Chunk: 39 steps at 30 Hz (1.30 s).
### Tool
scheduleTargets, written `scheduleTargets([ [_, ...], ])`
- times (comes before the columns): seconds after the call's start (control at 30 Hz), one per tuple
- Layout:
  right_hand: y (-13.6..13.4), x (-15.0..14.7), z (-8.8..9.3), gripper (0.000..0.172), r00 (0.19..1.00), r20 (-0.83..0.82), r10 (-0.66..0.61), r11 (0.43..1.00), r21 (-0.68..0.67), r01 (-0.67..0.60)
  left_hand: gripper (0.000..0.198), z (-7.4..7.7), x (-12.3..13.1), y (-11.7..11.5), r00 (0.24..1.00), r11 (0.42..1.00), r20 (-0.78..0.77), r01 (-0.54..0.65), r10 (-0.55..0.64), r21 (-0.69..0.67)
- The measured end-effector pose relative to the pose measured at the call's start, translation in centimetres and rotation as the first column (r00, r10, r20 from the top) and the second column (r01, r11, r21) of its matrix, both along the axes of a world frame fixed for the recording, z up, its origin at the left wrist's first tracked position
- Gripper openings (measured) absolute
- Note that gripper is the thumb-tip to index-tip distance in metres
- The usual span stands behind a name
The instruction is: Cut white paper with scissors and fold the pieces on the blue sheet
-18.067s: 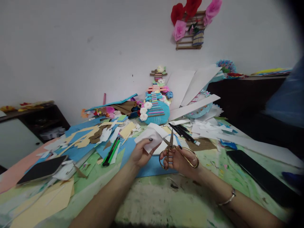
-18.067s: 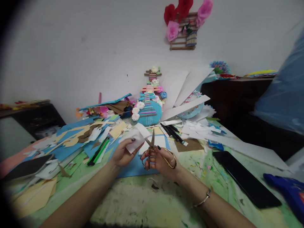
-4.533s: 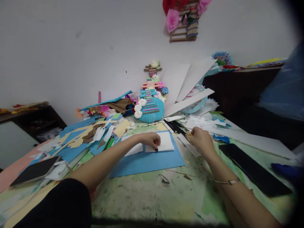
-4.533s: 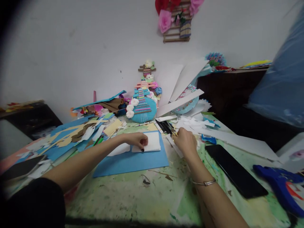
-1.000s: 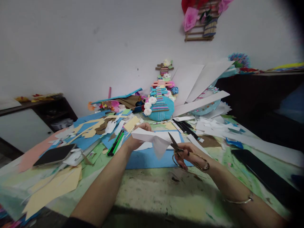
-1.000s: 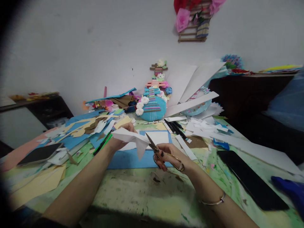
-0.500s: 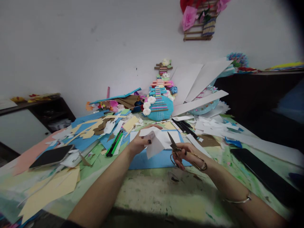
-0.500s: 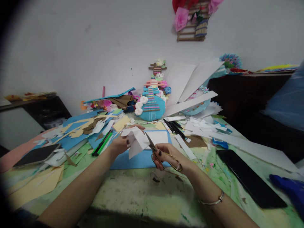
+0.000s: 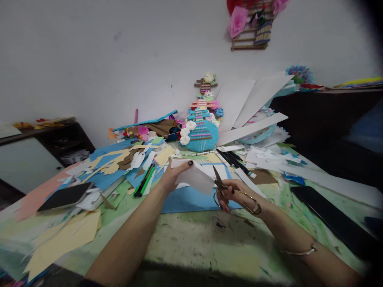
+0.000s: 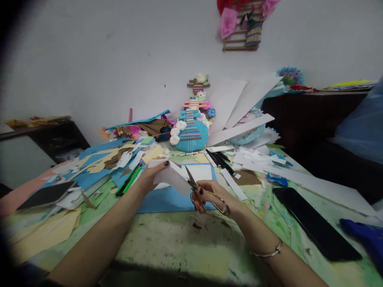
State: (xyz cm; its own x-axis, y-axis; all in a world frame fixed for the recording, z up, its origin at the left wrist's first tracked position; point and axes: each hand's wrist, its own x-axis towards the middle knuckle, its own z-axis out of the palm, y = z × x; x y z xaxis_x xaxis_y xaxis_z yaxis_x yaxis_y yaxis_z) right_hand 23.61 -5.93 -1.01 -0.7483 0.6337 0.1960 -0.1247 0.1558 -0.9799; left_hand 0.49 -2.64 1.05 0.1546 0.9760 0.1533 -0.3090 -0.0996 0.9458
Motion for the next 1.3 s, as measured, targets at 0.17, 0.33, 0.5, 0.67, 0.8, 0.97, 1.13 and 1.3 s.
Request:
scheduleTargets([
  [0.17,0.0,0.3,-0.1,0.045,1.000,-0.027,0.002,1.000,-0.005,-0.002,0.034,-0.2,-1.0,0.6,0.988,0.991,-0.087,-0.130,0.130,0.006],
  [0.33,-0.1,0.5,0.0,0.044,1.000,0.005,-0.001,0.999,-0.041,0.001,0.031,-0.1,-1.2,0.7,0.979,0.992,-0.201,0.055,-0.031,0.111],
  [0.5,0.2,0.5,-0.4,0.049,0.999,0.000,0.044,0.993,-0.110,-0.043,0.042,0.2,-0.8,0.4,0.971,0.963,-0.178,0.191,-0.158,0.190],
  [0.67,0.4,0.5,-0.4,0.048,0.999,-0.012,0.050,0.989,-0.139,-0.051,0.038,0.6,-1.1,0.0,0.961,0.967,-0.263,0.148,-0.091,0.207],
  [0.8,0.2,0.6,-0.3,0.045,0.999,-0.024,0.046,0.993,-0.111,-0.048,0.040,0.6,-1.3,0.0,0.964,0.976,-0.251,0.130,-0.083,0.174],
  [0.97,0.3,0.6,-0.5,0.047,0.999,-0.048,0.023,0.994,-0.109,-0.028,0.027,0.2,-1.6,0.5,0.982,0.988,-0.188,0.062,-0.035,0.143],
  [1.13,0.6,0.8,-0.7,0.049,0.999,-0.044,0.012,0.994,-0.108,-0.016,0.027,0.2,-1.8,0.7,0.986,0.995,-0.169,0.016,0.001,0.100],
  [1.3,0.6,0.8,-0.4,0.049,1.000,-0.003,0.021,0.992,-0.124,-0.021,0.028,0.1,-1.5,0.6,0.984,0.993,-0.173,0.055,-0.037,0.104],
])
